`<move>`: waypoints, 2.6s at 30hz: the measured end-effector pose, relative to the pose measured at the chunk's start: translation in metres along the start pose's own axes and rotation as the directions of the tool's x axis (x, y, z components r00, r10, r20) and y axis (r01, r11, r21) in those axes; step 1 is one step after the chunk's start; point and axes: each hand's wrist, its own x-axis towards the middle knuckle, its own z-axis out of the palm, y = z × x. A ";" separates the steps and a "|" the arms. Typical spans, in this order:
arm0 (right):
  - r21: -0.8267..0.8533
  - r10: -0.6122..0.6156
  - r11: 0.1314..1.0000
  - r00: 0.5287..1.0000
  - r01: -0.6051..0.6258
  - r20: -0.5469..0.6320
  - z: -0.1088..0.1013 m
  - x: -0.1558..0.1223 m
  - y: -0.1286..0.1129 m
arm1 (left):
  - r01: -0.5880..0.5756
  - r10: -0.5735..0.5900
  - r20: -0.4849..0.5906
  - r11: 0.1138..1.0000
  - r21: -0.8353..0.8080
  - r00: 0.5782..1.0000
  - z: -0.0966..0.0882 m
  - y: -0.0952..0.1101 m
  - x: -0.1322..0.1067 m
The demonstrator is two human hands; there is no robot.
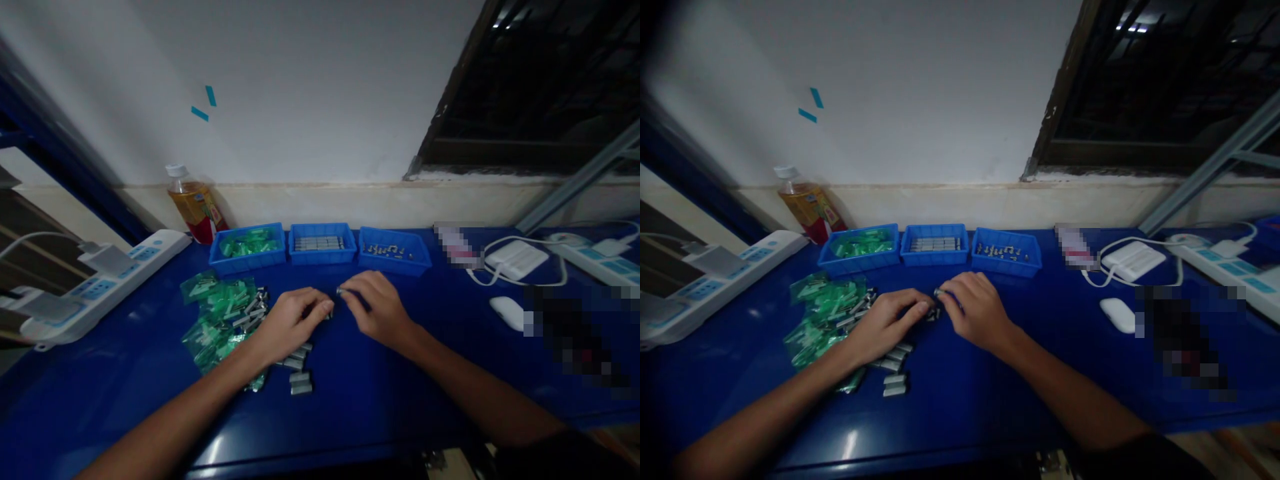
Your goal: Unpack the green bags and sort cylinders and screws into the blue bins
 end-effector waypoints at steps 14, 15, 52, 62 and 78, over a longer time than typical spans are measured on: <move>-0.467 0.408 0.736 0.871 -0.490 -0.273 -0.030 -0.006 0.095 | -0.095 0.046 0.129 0.908 0.408 0.991 0.010 -0.009 -0.006; -0.441 0.369 0.775 0.891 -0.453 -0.265 -0.026 -0.004 0.084 | -0.099 0.053 0.122 0.906 0.413 0.991 0.010 -0.009 -0.007; -0.436 0.275 0.814 0.916 -0.384 -0.293 -0.022 -0.001 0.093 | 0.391 -0.340 -0.201 0.715 0.579 0.919 -0.101 -0.072 -0.040; -0.002 0.059 0.998 0.985 -0.059 0.159 0.010 -0.004 0.010 | 0.419 -0.429 -0.121 0.719 0.555 0.895 -0.099 -0.097 -0.053; 0.115 0.018 0.992 0.953 -0.055 0.301 0.015 -0.007 -0.003 | 0.320 -0.264 -0.199 0.881 0.349 0.944 -0.060 -0.057 -0.011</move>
